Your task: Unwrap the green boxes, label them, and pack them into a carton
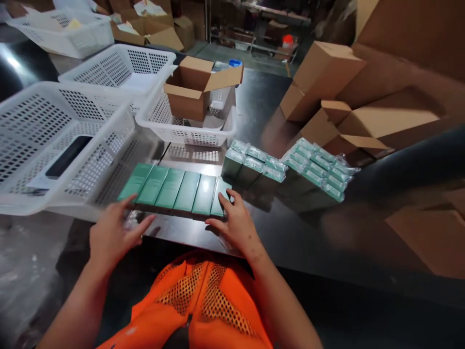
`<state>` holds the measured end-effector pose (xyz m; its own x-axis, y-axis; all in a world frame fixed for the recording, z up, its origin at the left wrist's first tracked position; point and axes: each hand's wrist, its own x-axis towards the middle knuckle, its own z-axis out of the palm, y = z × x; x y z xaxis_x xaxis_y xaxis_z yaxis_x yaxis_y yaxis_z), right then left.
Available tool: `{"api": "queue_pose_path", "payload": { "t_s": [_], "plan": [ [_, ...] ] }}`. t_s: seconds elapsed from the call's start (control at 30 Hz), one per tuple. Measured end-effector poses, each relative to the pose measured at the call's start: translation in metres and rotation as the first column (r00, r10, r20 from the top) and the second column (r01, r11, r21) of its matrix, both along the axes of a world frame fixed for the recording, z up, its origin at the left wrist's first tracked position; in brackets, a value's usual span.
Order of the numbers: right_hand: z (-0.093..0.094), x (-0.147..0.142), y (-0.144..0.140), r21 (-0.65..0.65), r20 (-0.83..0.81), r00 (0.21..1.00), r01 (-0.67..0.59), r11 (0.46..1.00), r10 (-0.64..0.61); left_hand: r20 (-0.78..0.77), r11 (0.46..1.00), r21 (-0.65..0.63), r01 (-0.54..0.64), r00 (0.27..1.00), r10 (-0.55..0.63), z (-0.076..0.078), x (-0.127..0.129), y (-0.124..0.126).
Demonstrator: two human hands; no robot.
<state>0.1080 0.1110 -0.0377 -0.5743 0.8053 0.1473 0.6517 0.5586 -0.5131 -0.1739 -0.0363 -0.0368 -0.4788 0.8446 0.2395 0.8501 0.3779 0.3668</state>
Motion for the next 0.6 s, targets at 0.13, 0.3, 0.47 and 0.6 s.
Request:
{"api": "queue_pose_path", "payload": {
  "t_s": [0.13, 0.3, 0.47, 0.6],
  "plan": [
    [-0.004, -0.004, 0.004, 0.095, -0.003, 1.000, -0.015, 0.995, 0.015, 0.094, 0.996, -0.044, -0.080, 0.992, 0.084, -0.003, -0.027, 0.022],
    [-0.015, -0.007, 0.006, 0.320, -0.029, 0.991, -0.114, 0.941, 0.130, 0.271, 0.982, 0.083, -0.172, 0.952, 0.143, -0.011, -0.046, 0.036],
    [-0.020, -0.020, 0.005, 0.432, -0.031, 0.988, -0.122, 0.894, 0.150, 0.367, 0.981, 0.019, -0.191, 0.914, 0.171, -0.010, -0.058, 0.045],
    [-0.016, -0.023, -0.014, 0.394, -0.021, 0.983, -0.158, 0.906, 0.181, 0.322, 0.988, -0.009, -0.154, 0.935, 0.148, -0.004, -0.062, 0.030]
  ]
}}
